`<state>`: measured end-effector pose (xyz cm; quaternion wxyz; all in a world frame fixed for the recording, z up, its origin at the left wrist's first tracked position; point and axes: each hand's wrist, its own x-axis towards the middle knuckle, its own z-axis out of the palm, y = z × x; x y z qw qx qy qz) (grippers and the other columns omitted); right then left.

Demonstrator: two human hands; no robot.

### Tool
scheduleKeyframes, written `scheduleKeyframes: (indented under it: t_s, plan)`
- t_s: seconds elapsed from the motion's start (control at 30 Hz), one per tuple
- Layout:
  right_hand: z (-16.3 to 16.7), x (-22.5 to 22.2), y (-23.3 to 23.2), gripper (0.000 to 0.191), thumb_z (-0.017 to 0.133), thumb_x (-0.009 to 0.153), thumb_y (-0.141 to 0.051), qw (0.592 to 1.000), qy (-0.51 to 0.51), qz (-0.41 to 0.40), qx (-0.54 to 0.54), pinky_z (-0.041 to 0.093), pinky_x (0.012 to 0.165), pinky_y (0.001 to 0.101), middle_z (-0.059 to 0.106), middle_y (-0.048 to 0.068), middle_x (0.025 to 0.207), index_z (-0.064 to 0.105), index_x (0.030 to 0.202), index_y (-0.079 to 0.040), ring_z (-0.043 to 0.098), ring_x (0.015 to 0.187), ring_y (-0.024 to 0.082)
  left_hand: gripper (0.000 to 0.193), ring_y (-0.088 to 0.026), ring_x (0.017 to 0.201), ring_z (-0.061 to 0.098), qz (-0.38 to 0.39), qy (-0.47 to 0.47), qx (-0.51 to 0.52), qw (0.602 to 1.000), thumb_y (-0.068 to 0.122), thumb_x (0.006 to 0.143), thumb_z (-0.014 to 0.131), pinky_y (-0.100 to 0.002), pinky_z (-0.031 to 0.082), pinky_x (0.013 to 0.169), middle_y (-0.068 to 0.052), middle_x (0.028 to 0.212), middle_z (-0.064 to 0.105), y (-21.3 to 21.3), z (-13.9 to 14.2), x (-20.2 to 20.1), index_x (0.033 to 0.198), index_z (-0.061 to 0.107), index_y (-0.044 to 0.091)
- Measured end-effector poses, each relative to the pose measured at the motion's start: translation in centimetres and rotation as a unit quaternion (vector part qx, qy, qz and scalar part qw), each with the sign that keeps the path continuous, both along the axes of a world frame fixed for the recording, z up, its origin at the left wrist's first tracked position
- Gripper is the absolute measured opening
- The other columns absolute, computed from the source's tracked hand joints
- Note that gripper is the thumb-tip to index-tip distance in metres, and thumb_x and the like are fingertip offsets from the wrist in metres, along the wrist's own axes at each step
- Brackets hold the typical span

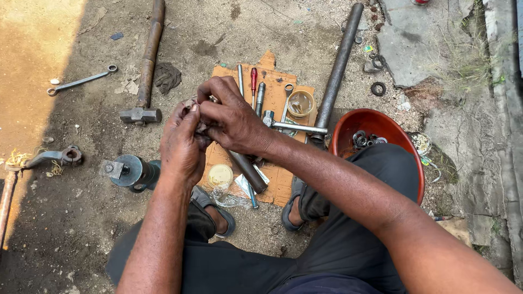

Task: The person sits on the ground and cleans a metal part with a rag, then uses a hammer to tap a cylindrical component. They apply grease to a metal tube and continue assembling parts by hand.

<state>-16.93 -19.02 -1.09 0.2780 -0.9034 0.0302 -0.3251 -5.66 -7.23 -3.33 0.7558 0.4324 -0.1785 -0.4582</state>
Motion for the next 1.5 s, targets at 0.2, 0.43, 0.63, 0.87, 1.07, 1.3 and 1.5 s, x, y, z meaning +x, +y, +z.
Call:
scheduleKeyframes:
  t_s: [0.2, 0.43, 0.63, 0.87, 1.07, 1.3, 1.5]
  plan:
    - [0.5, -3.6, -4.8, 0.043, 0.092, 0.083, -0.028, 0.997, 0.065, 0.012, -0.026, 0.054, 0.109, 0.0417, 0.047, 0.014, 0.131, 0.06, 0.105, -0.008, 0.054, 0.125, 0.028, 0.015, -0.013, 0.068, 0.065, 0.13, -0.062, 0.099, 0.985, 0.018, 0.108, 0.055, -0.026, 0.056, 0.056, -0.005, 0.088, 0.066, 1.4, 1.9, 2.5, 0.112, 0.063, 0.006]
    - [-2.3, -12.3, -15.5, 0.035, 0.083, 0.088, -0.032, 0.903, 0.384, -0.19, 0.031, 0.057, 0.095, 0.0418, 0.059, 0.01, 0.115, 0.067, 0.11, -0.01, 0.063, 0.109, 0.025, 0.015, -0.017, 0.077, 0.069, 0.22, -0.1, 0.061, 0.969, 0.015, 0.116, 0.054, -0.03, 0.061, 0.064, -0.009, 0.095, 0.066, 5.7, 1.9, 7.2, 0.113, 0.064, 0.003]
    - [-6.3, -15.7, -18.6, 0.06, 0.08, 0.084, -0.042, 0.767, 0.583, -0.225, 0.144, 0.052, 0.105, 0.0473, 0.072, 0.016, 0.123, 0.063, 0.136, -0.019, 0.067, 0.118, 0.03, 0.014, -0.014, 0.082, 0.068, 0.21, -0.256, 0.094, 0.939, 0.01, 0.12, 0.05, -0.029, 0.061, 0.069, -0.009, 0.101, 0.066, 6.3, 1.6, 7.6, 0.116, 0.062, 0.003]
    - [-7.2, -15.6, -20.3, 0.063, 0.077, 0.083, -0.042, 0.807, 0.499, -0.228, 0.219, 0.058, 0.098, 0.0461, 0.072, 0.015, 0.118, 0.063, 0.139, -0.016, 0.07, 0.112, 0.028, 0.01, -0.011, 0.086, 0.073, 0.205, -0.324, 0.167, 0.908, 0.009, 0.116, 0.052, -0.028, 0.066, 0.071, -0.006, 0.103, 0.071, 5.9, 1.7, 7.2, 0.117, 0.061, 0.006]
    - [-7.0, -15.6, -20.1, 0.061, 0.078, 0.084, -0.038, 0.802, 0.494, -0.236, 0.237, 0.06, 0.092, 0.0441, 0.072, 0.013, 0.109, 0.063, 0.139, -0.016, 0.07, 0.105, 0.025, 0.01, -0.013, 0.088, 0.071, 0.222, -0.451, 0.202, 0.84, 0.01, 0.121, 0.054, -0.03, 0.067, 0.074, -0.008, 0.108, 0.068, 6.5, 0.8, 8.5, 0.119, 0.061, 0.003]
    - [-6.9, -15.9, -19.7, 0.061, 0.078, 0.084, -0.036, 0.799, 0.497, -0.236, 0.242, 0.06, 0.089, 0.0442, 0.073, 0.013, 0.107, 0.063, 0.139, -0.015, 0.071, 0.101, 0.023, 0.02, -0.009, 0.1, 0.072, 0.237, -0.313, 0.152, 0.907, 0.019, 0.124, 0.044, -0.026, 0.068, 0.083, -0.003, 0.114, 0.067, 8.4, -1.1, 10.8, 0.132, 0.057, 0.007]
    - [-6.8, -15.6, -19.5, 0.059, 0.078, 0.086, -0.034, 0.796, 0.499, -0.237, 0.246, 0.061, 0.085, 0.0444, 0.073, 0.013, 0.108, 0.063, 0.139, -0.015, 0.072, 0.097, 0.023, 0.012, -0.011, 0.09, 0.069, 0.241, -0.315, 0.14, 0.907, 0.013, 0.122, 0.049, -0.027, 0.066, 0.076, -0.005, 0.105, 0.065, 8.2, -1.5, 11.0, 0.125, 0.058, 0.005]
